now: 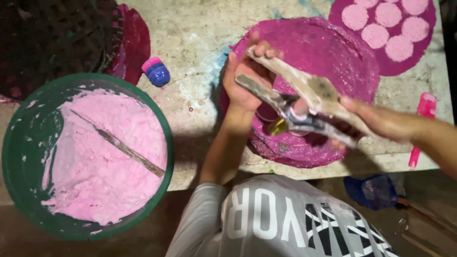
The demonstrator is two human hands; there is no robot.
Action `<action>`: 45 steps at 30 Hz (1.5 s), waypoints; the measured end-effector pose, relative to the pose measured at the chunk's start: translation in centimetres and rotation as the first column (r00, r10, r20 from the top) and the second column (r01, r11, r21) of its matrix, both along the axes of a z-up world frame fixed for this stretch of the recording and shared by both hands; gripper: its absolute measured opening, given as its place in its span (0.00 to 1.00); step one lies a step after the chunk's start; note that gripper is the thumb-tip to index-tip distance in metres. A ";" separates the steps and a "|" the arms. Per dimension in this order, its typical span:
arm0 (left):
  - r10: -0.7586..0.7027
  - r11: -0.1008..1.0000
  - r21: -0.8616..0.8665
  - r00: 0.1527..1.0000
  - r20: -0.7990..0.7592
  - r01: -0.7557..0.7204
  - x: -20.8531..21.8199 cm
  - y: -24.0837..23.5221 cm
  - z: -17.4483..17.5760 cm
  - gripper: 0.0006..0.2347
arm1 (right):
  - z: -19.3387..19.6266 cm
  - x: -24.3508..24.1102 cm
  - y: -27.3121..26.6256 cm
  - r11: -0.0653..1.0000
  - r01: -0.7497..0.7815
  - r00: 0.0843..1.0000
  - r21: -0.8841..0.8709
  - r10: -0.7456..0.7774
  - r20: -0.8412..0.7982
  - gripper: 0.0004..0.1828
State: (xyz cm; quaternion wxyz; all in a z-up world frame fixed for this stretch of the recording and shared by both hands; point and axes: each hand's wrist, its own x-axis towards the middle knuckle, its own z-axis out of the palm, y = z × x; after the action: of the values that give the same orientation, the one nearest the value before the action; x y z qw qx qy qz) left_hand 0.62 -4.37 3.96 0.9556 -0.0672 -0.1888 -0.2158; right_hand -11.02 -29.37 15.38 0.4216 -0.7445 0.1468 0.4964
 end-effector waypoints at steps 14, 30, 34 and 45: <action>0.125 0.980 -0.147 0.990 -0.072 -0.134 2.9 2.0 -4.8 0.08 | 0.0 4.1 5.0 0.928 -0.245 0.956 -0.282 0.280 0.089 0.57; 0.131 0.990 -0.054 0.989 0.062 -0.128 7.4 0.6 -5.1 0.08 | -3.0 3.9 4.6 0.938 -0.077 0.882 -0.338 0.222 0.415 0.44; 0.128 0.992 -0.003 0.992 0.010 -0.128 6.8 2.1 -5.6 0.09 | -4.2 3.4 5.2 0.951 -0.079 0.919 -0.300 0.186 0.348 0.48; 0.183 0.982 0.076 0.975 -0.128 -0.174 6.3 -1.2 -6.1 0.09 | -2.3 4.0 3.6 0.919 -0.040 0.937 -0.391 0.170 0.304 0.52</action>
State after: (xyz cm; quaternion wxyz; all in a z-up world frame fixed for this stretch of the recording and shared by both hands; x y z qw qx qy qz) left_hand 6.90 -5.56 -2.13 0.9834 -0.0335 -0.1224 -0.1300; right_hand -6.99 -25.73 13.09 0.2608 -0.8915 0.1262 0.3482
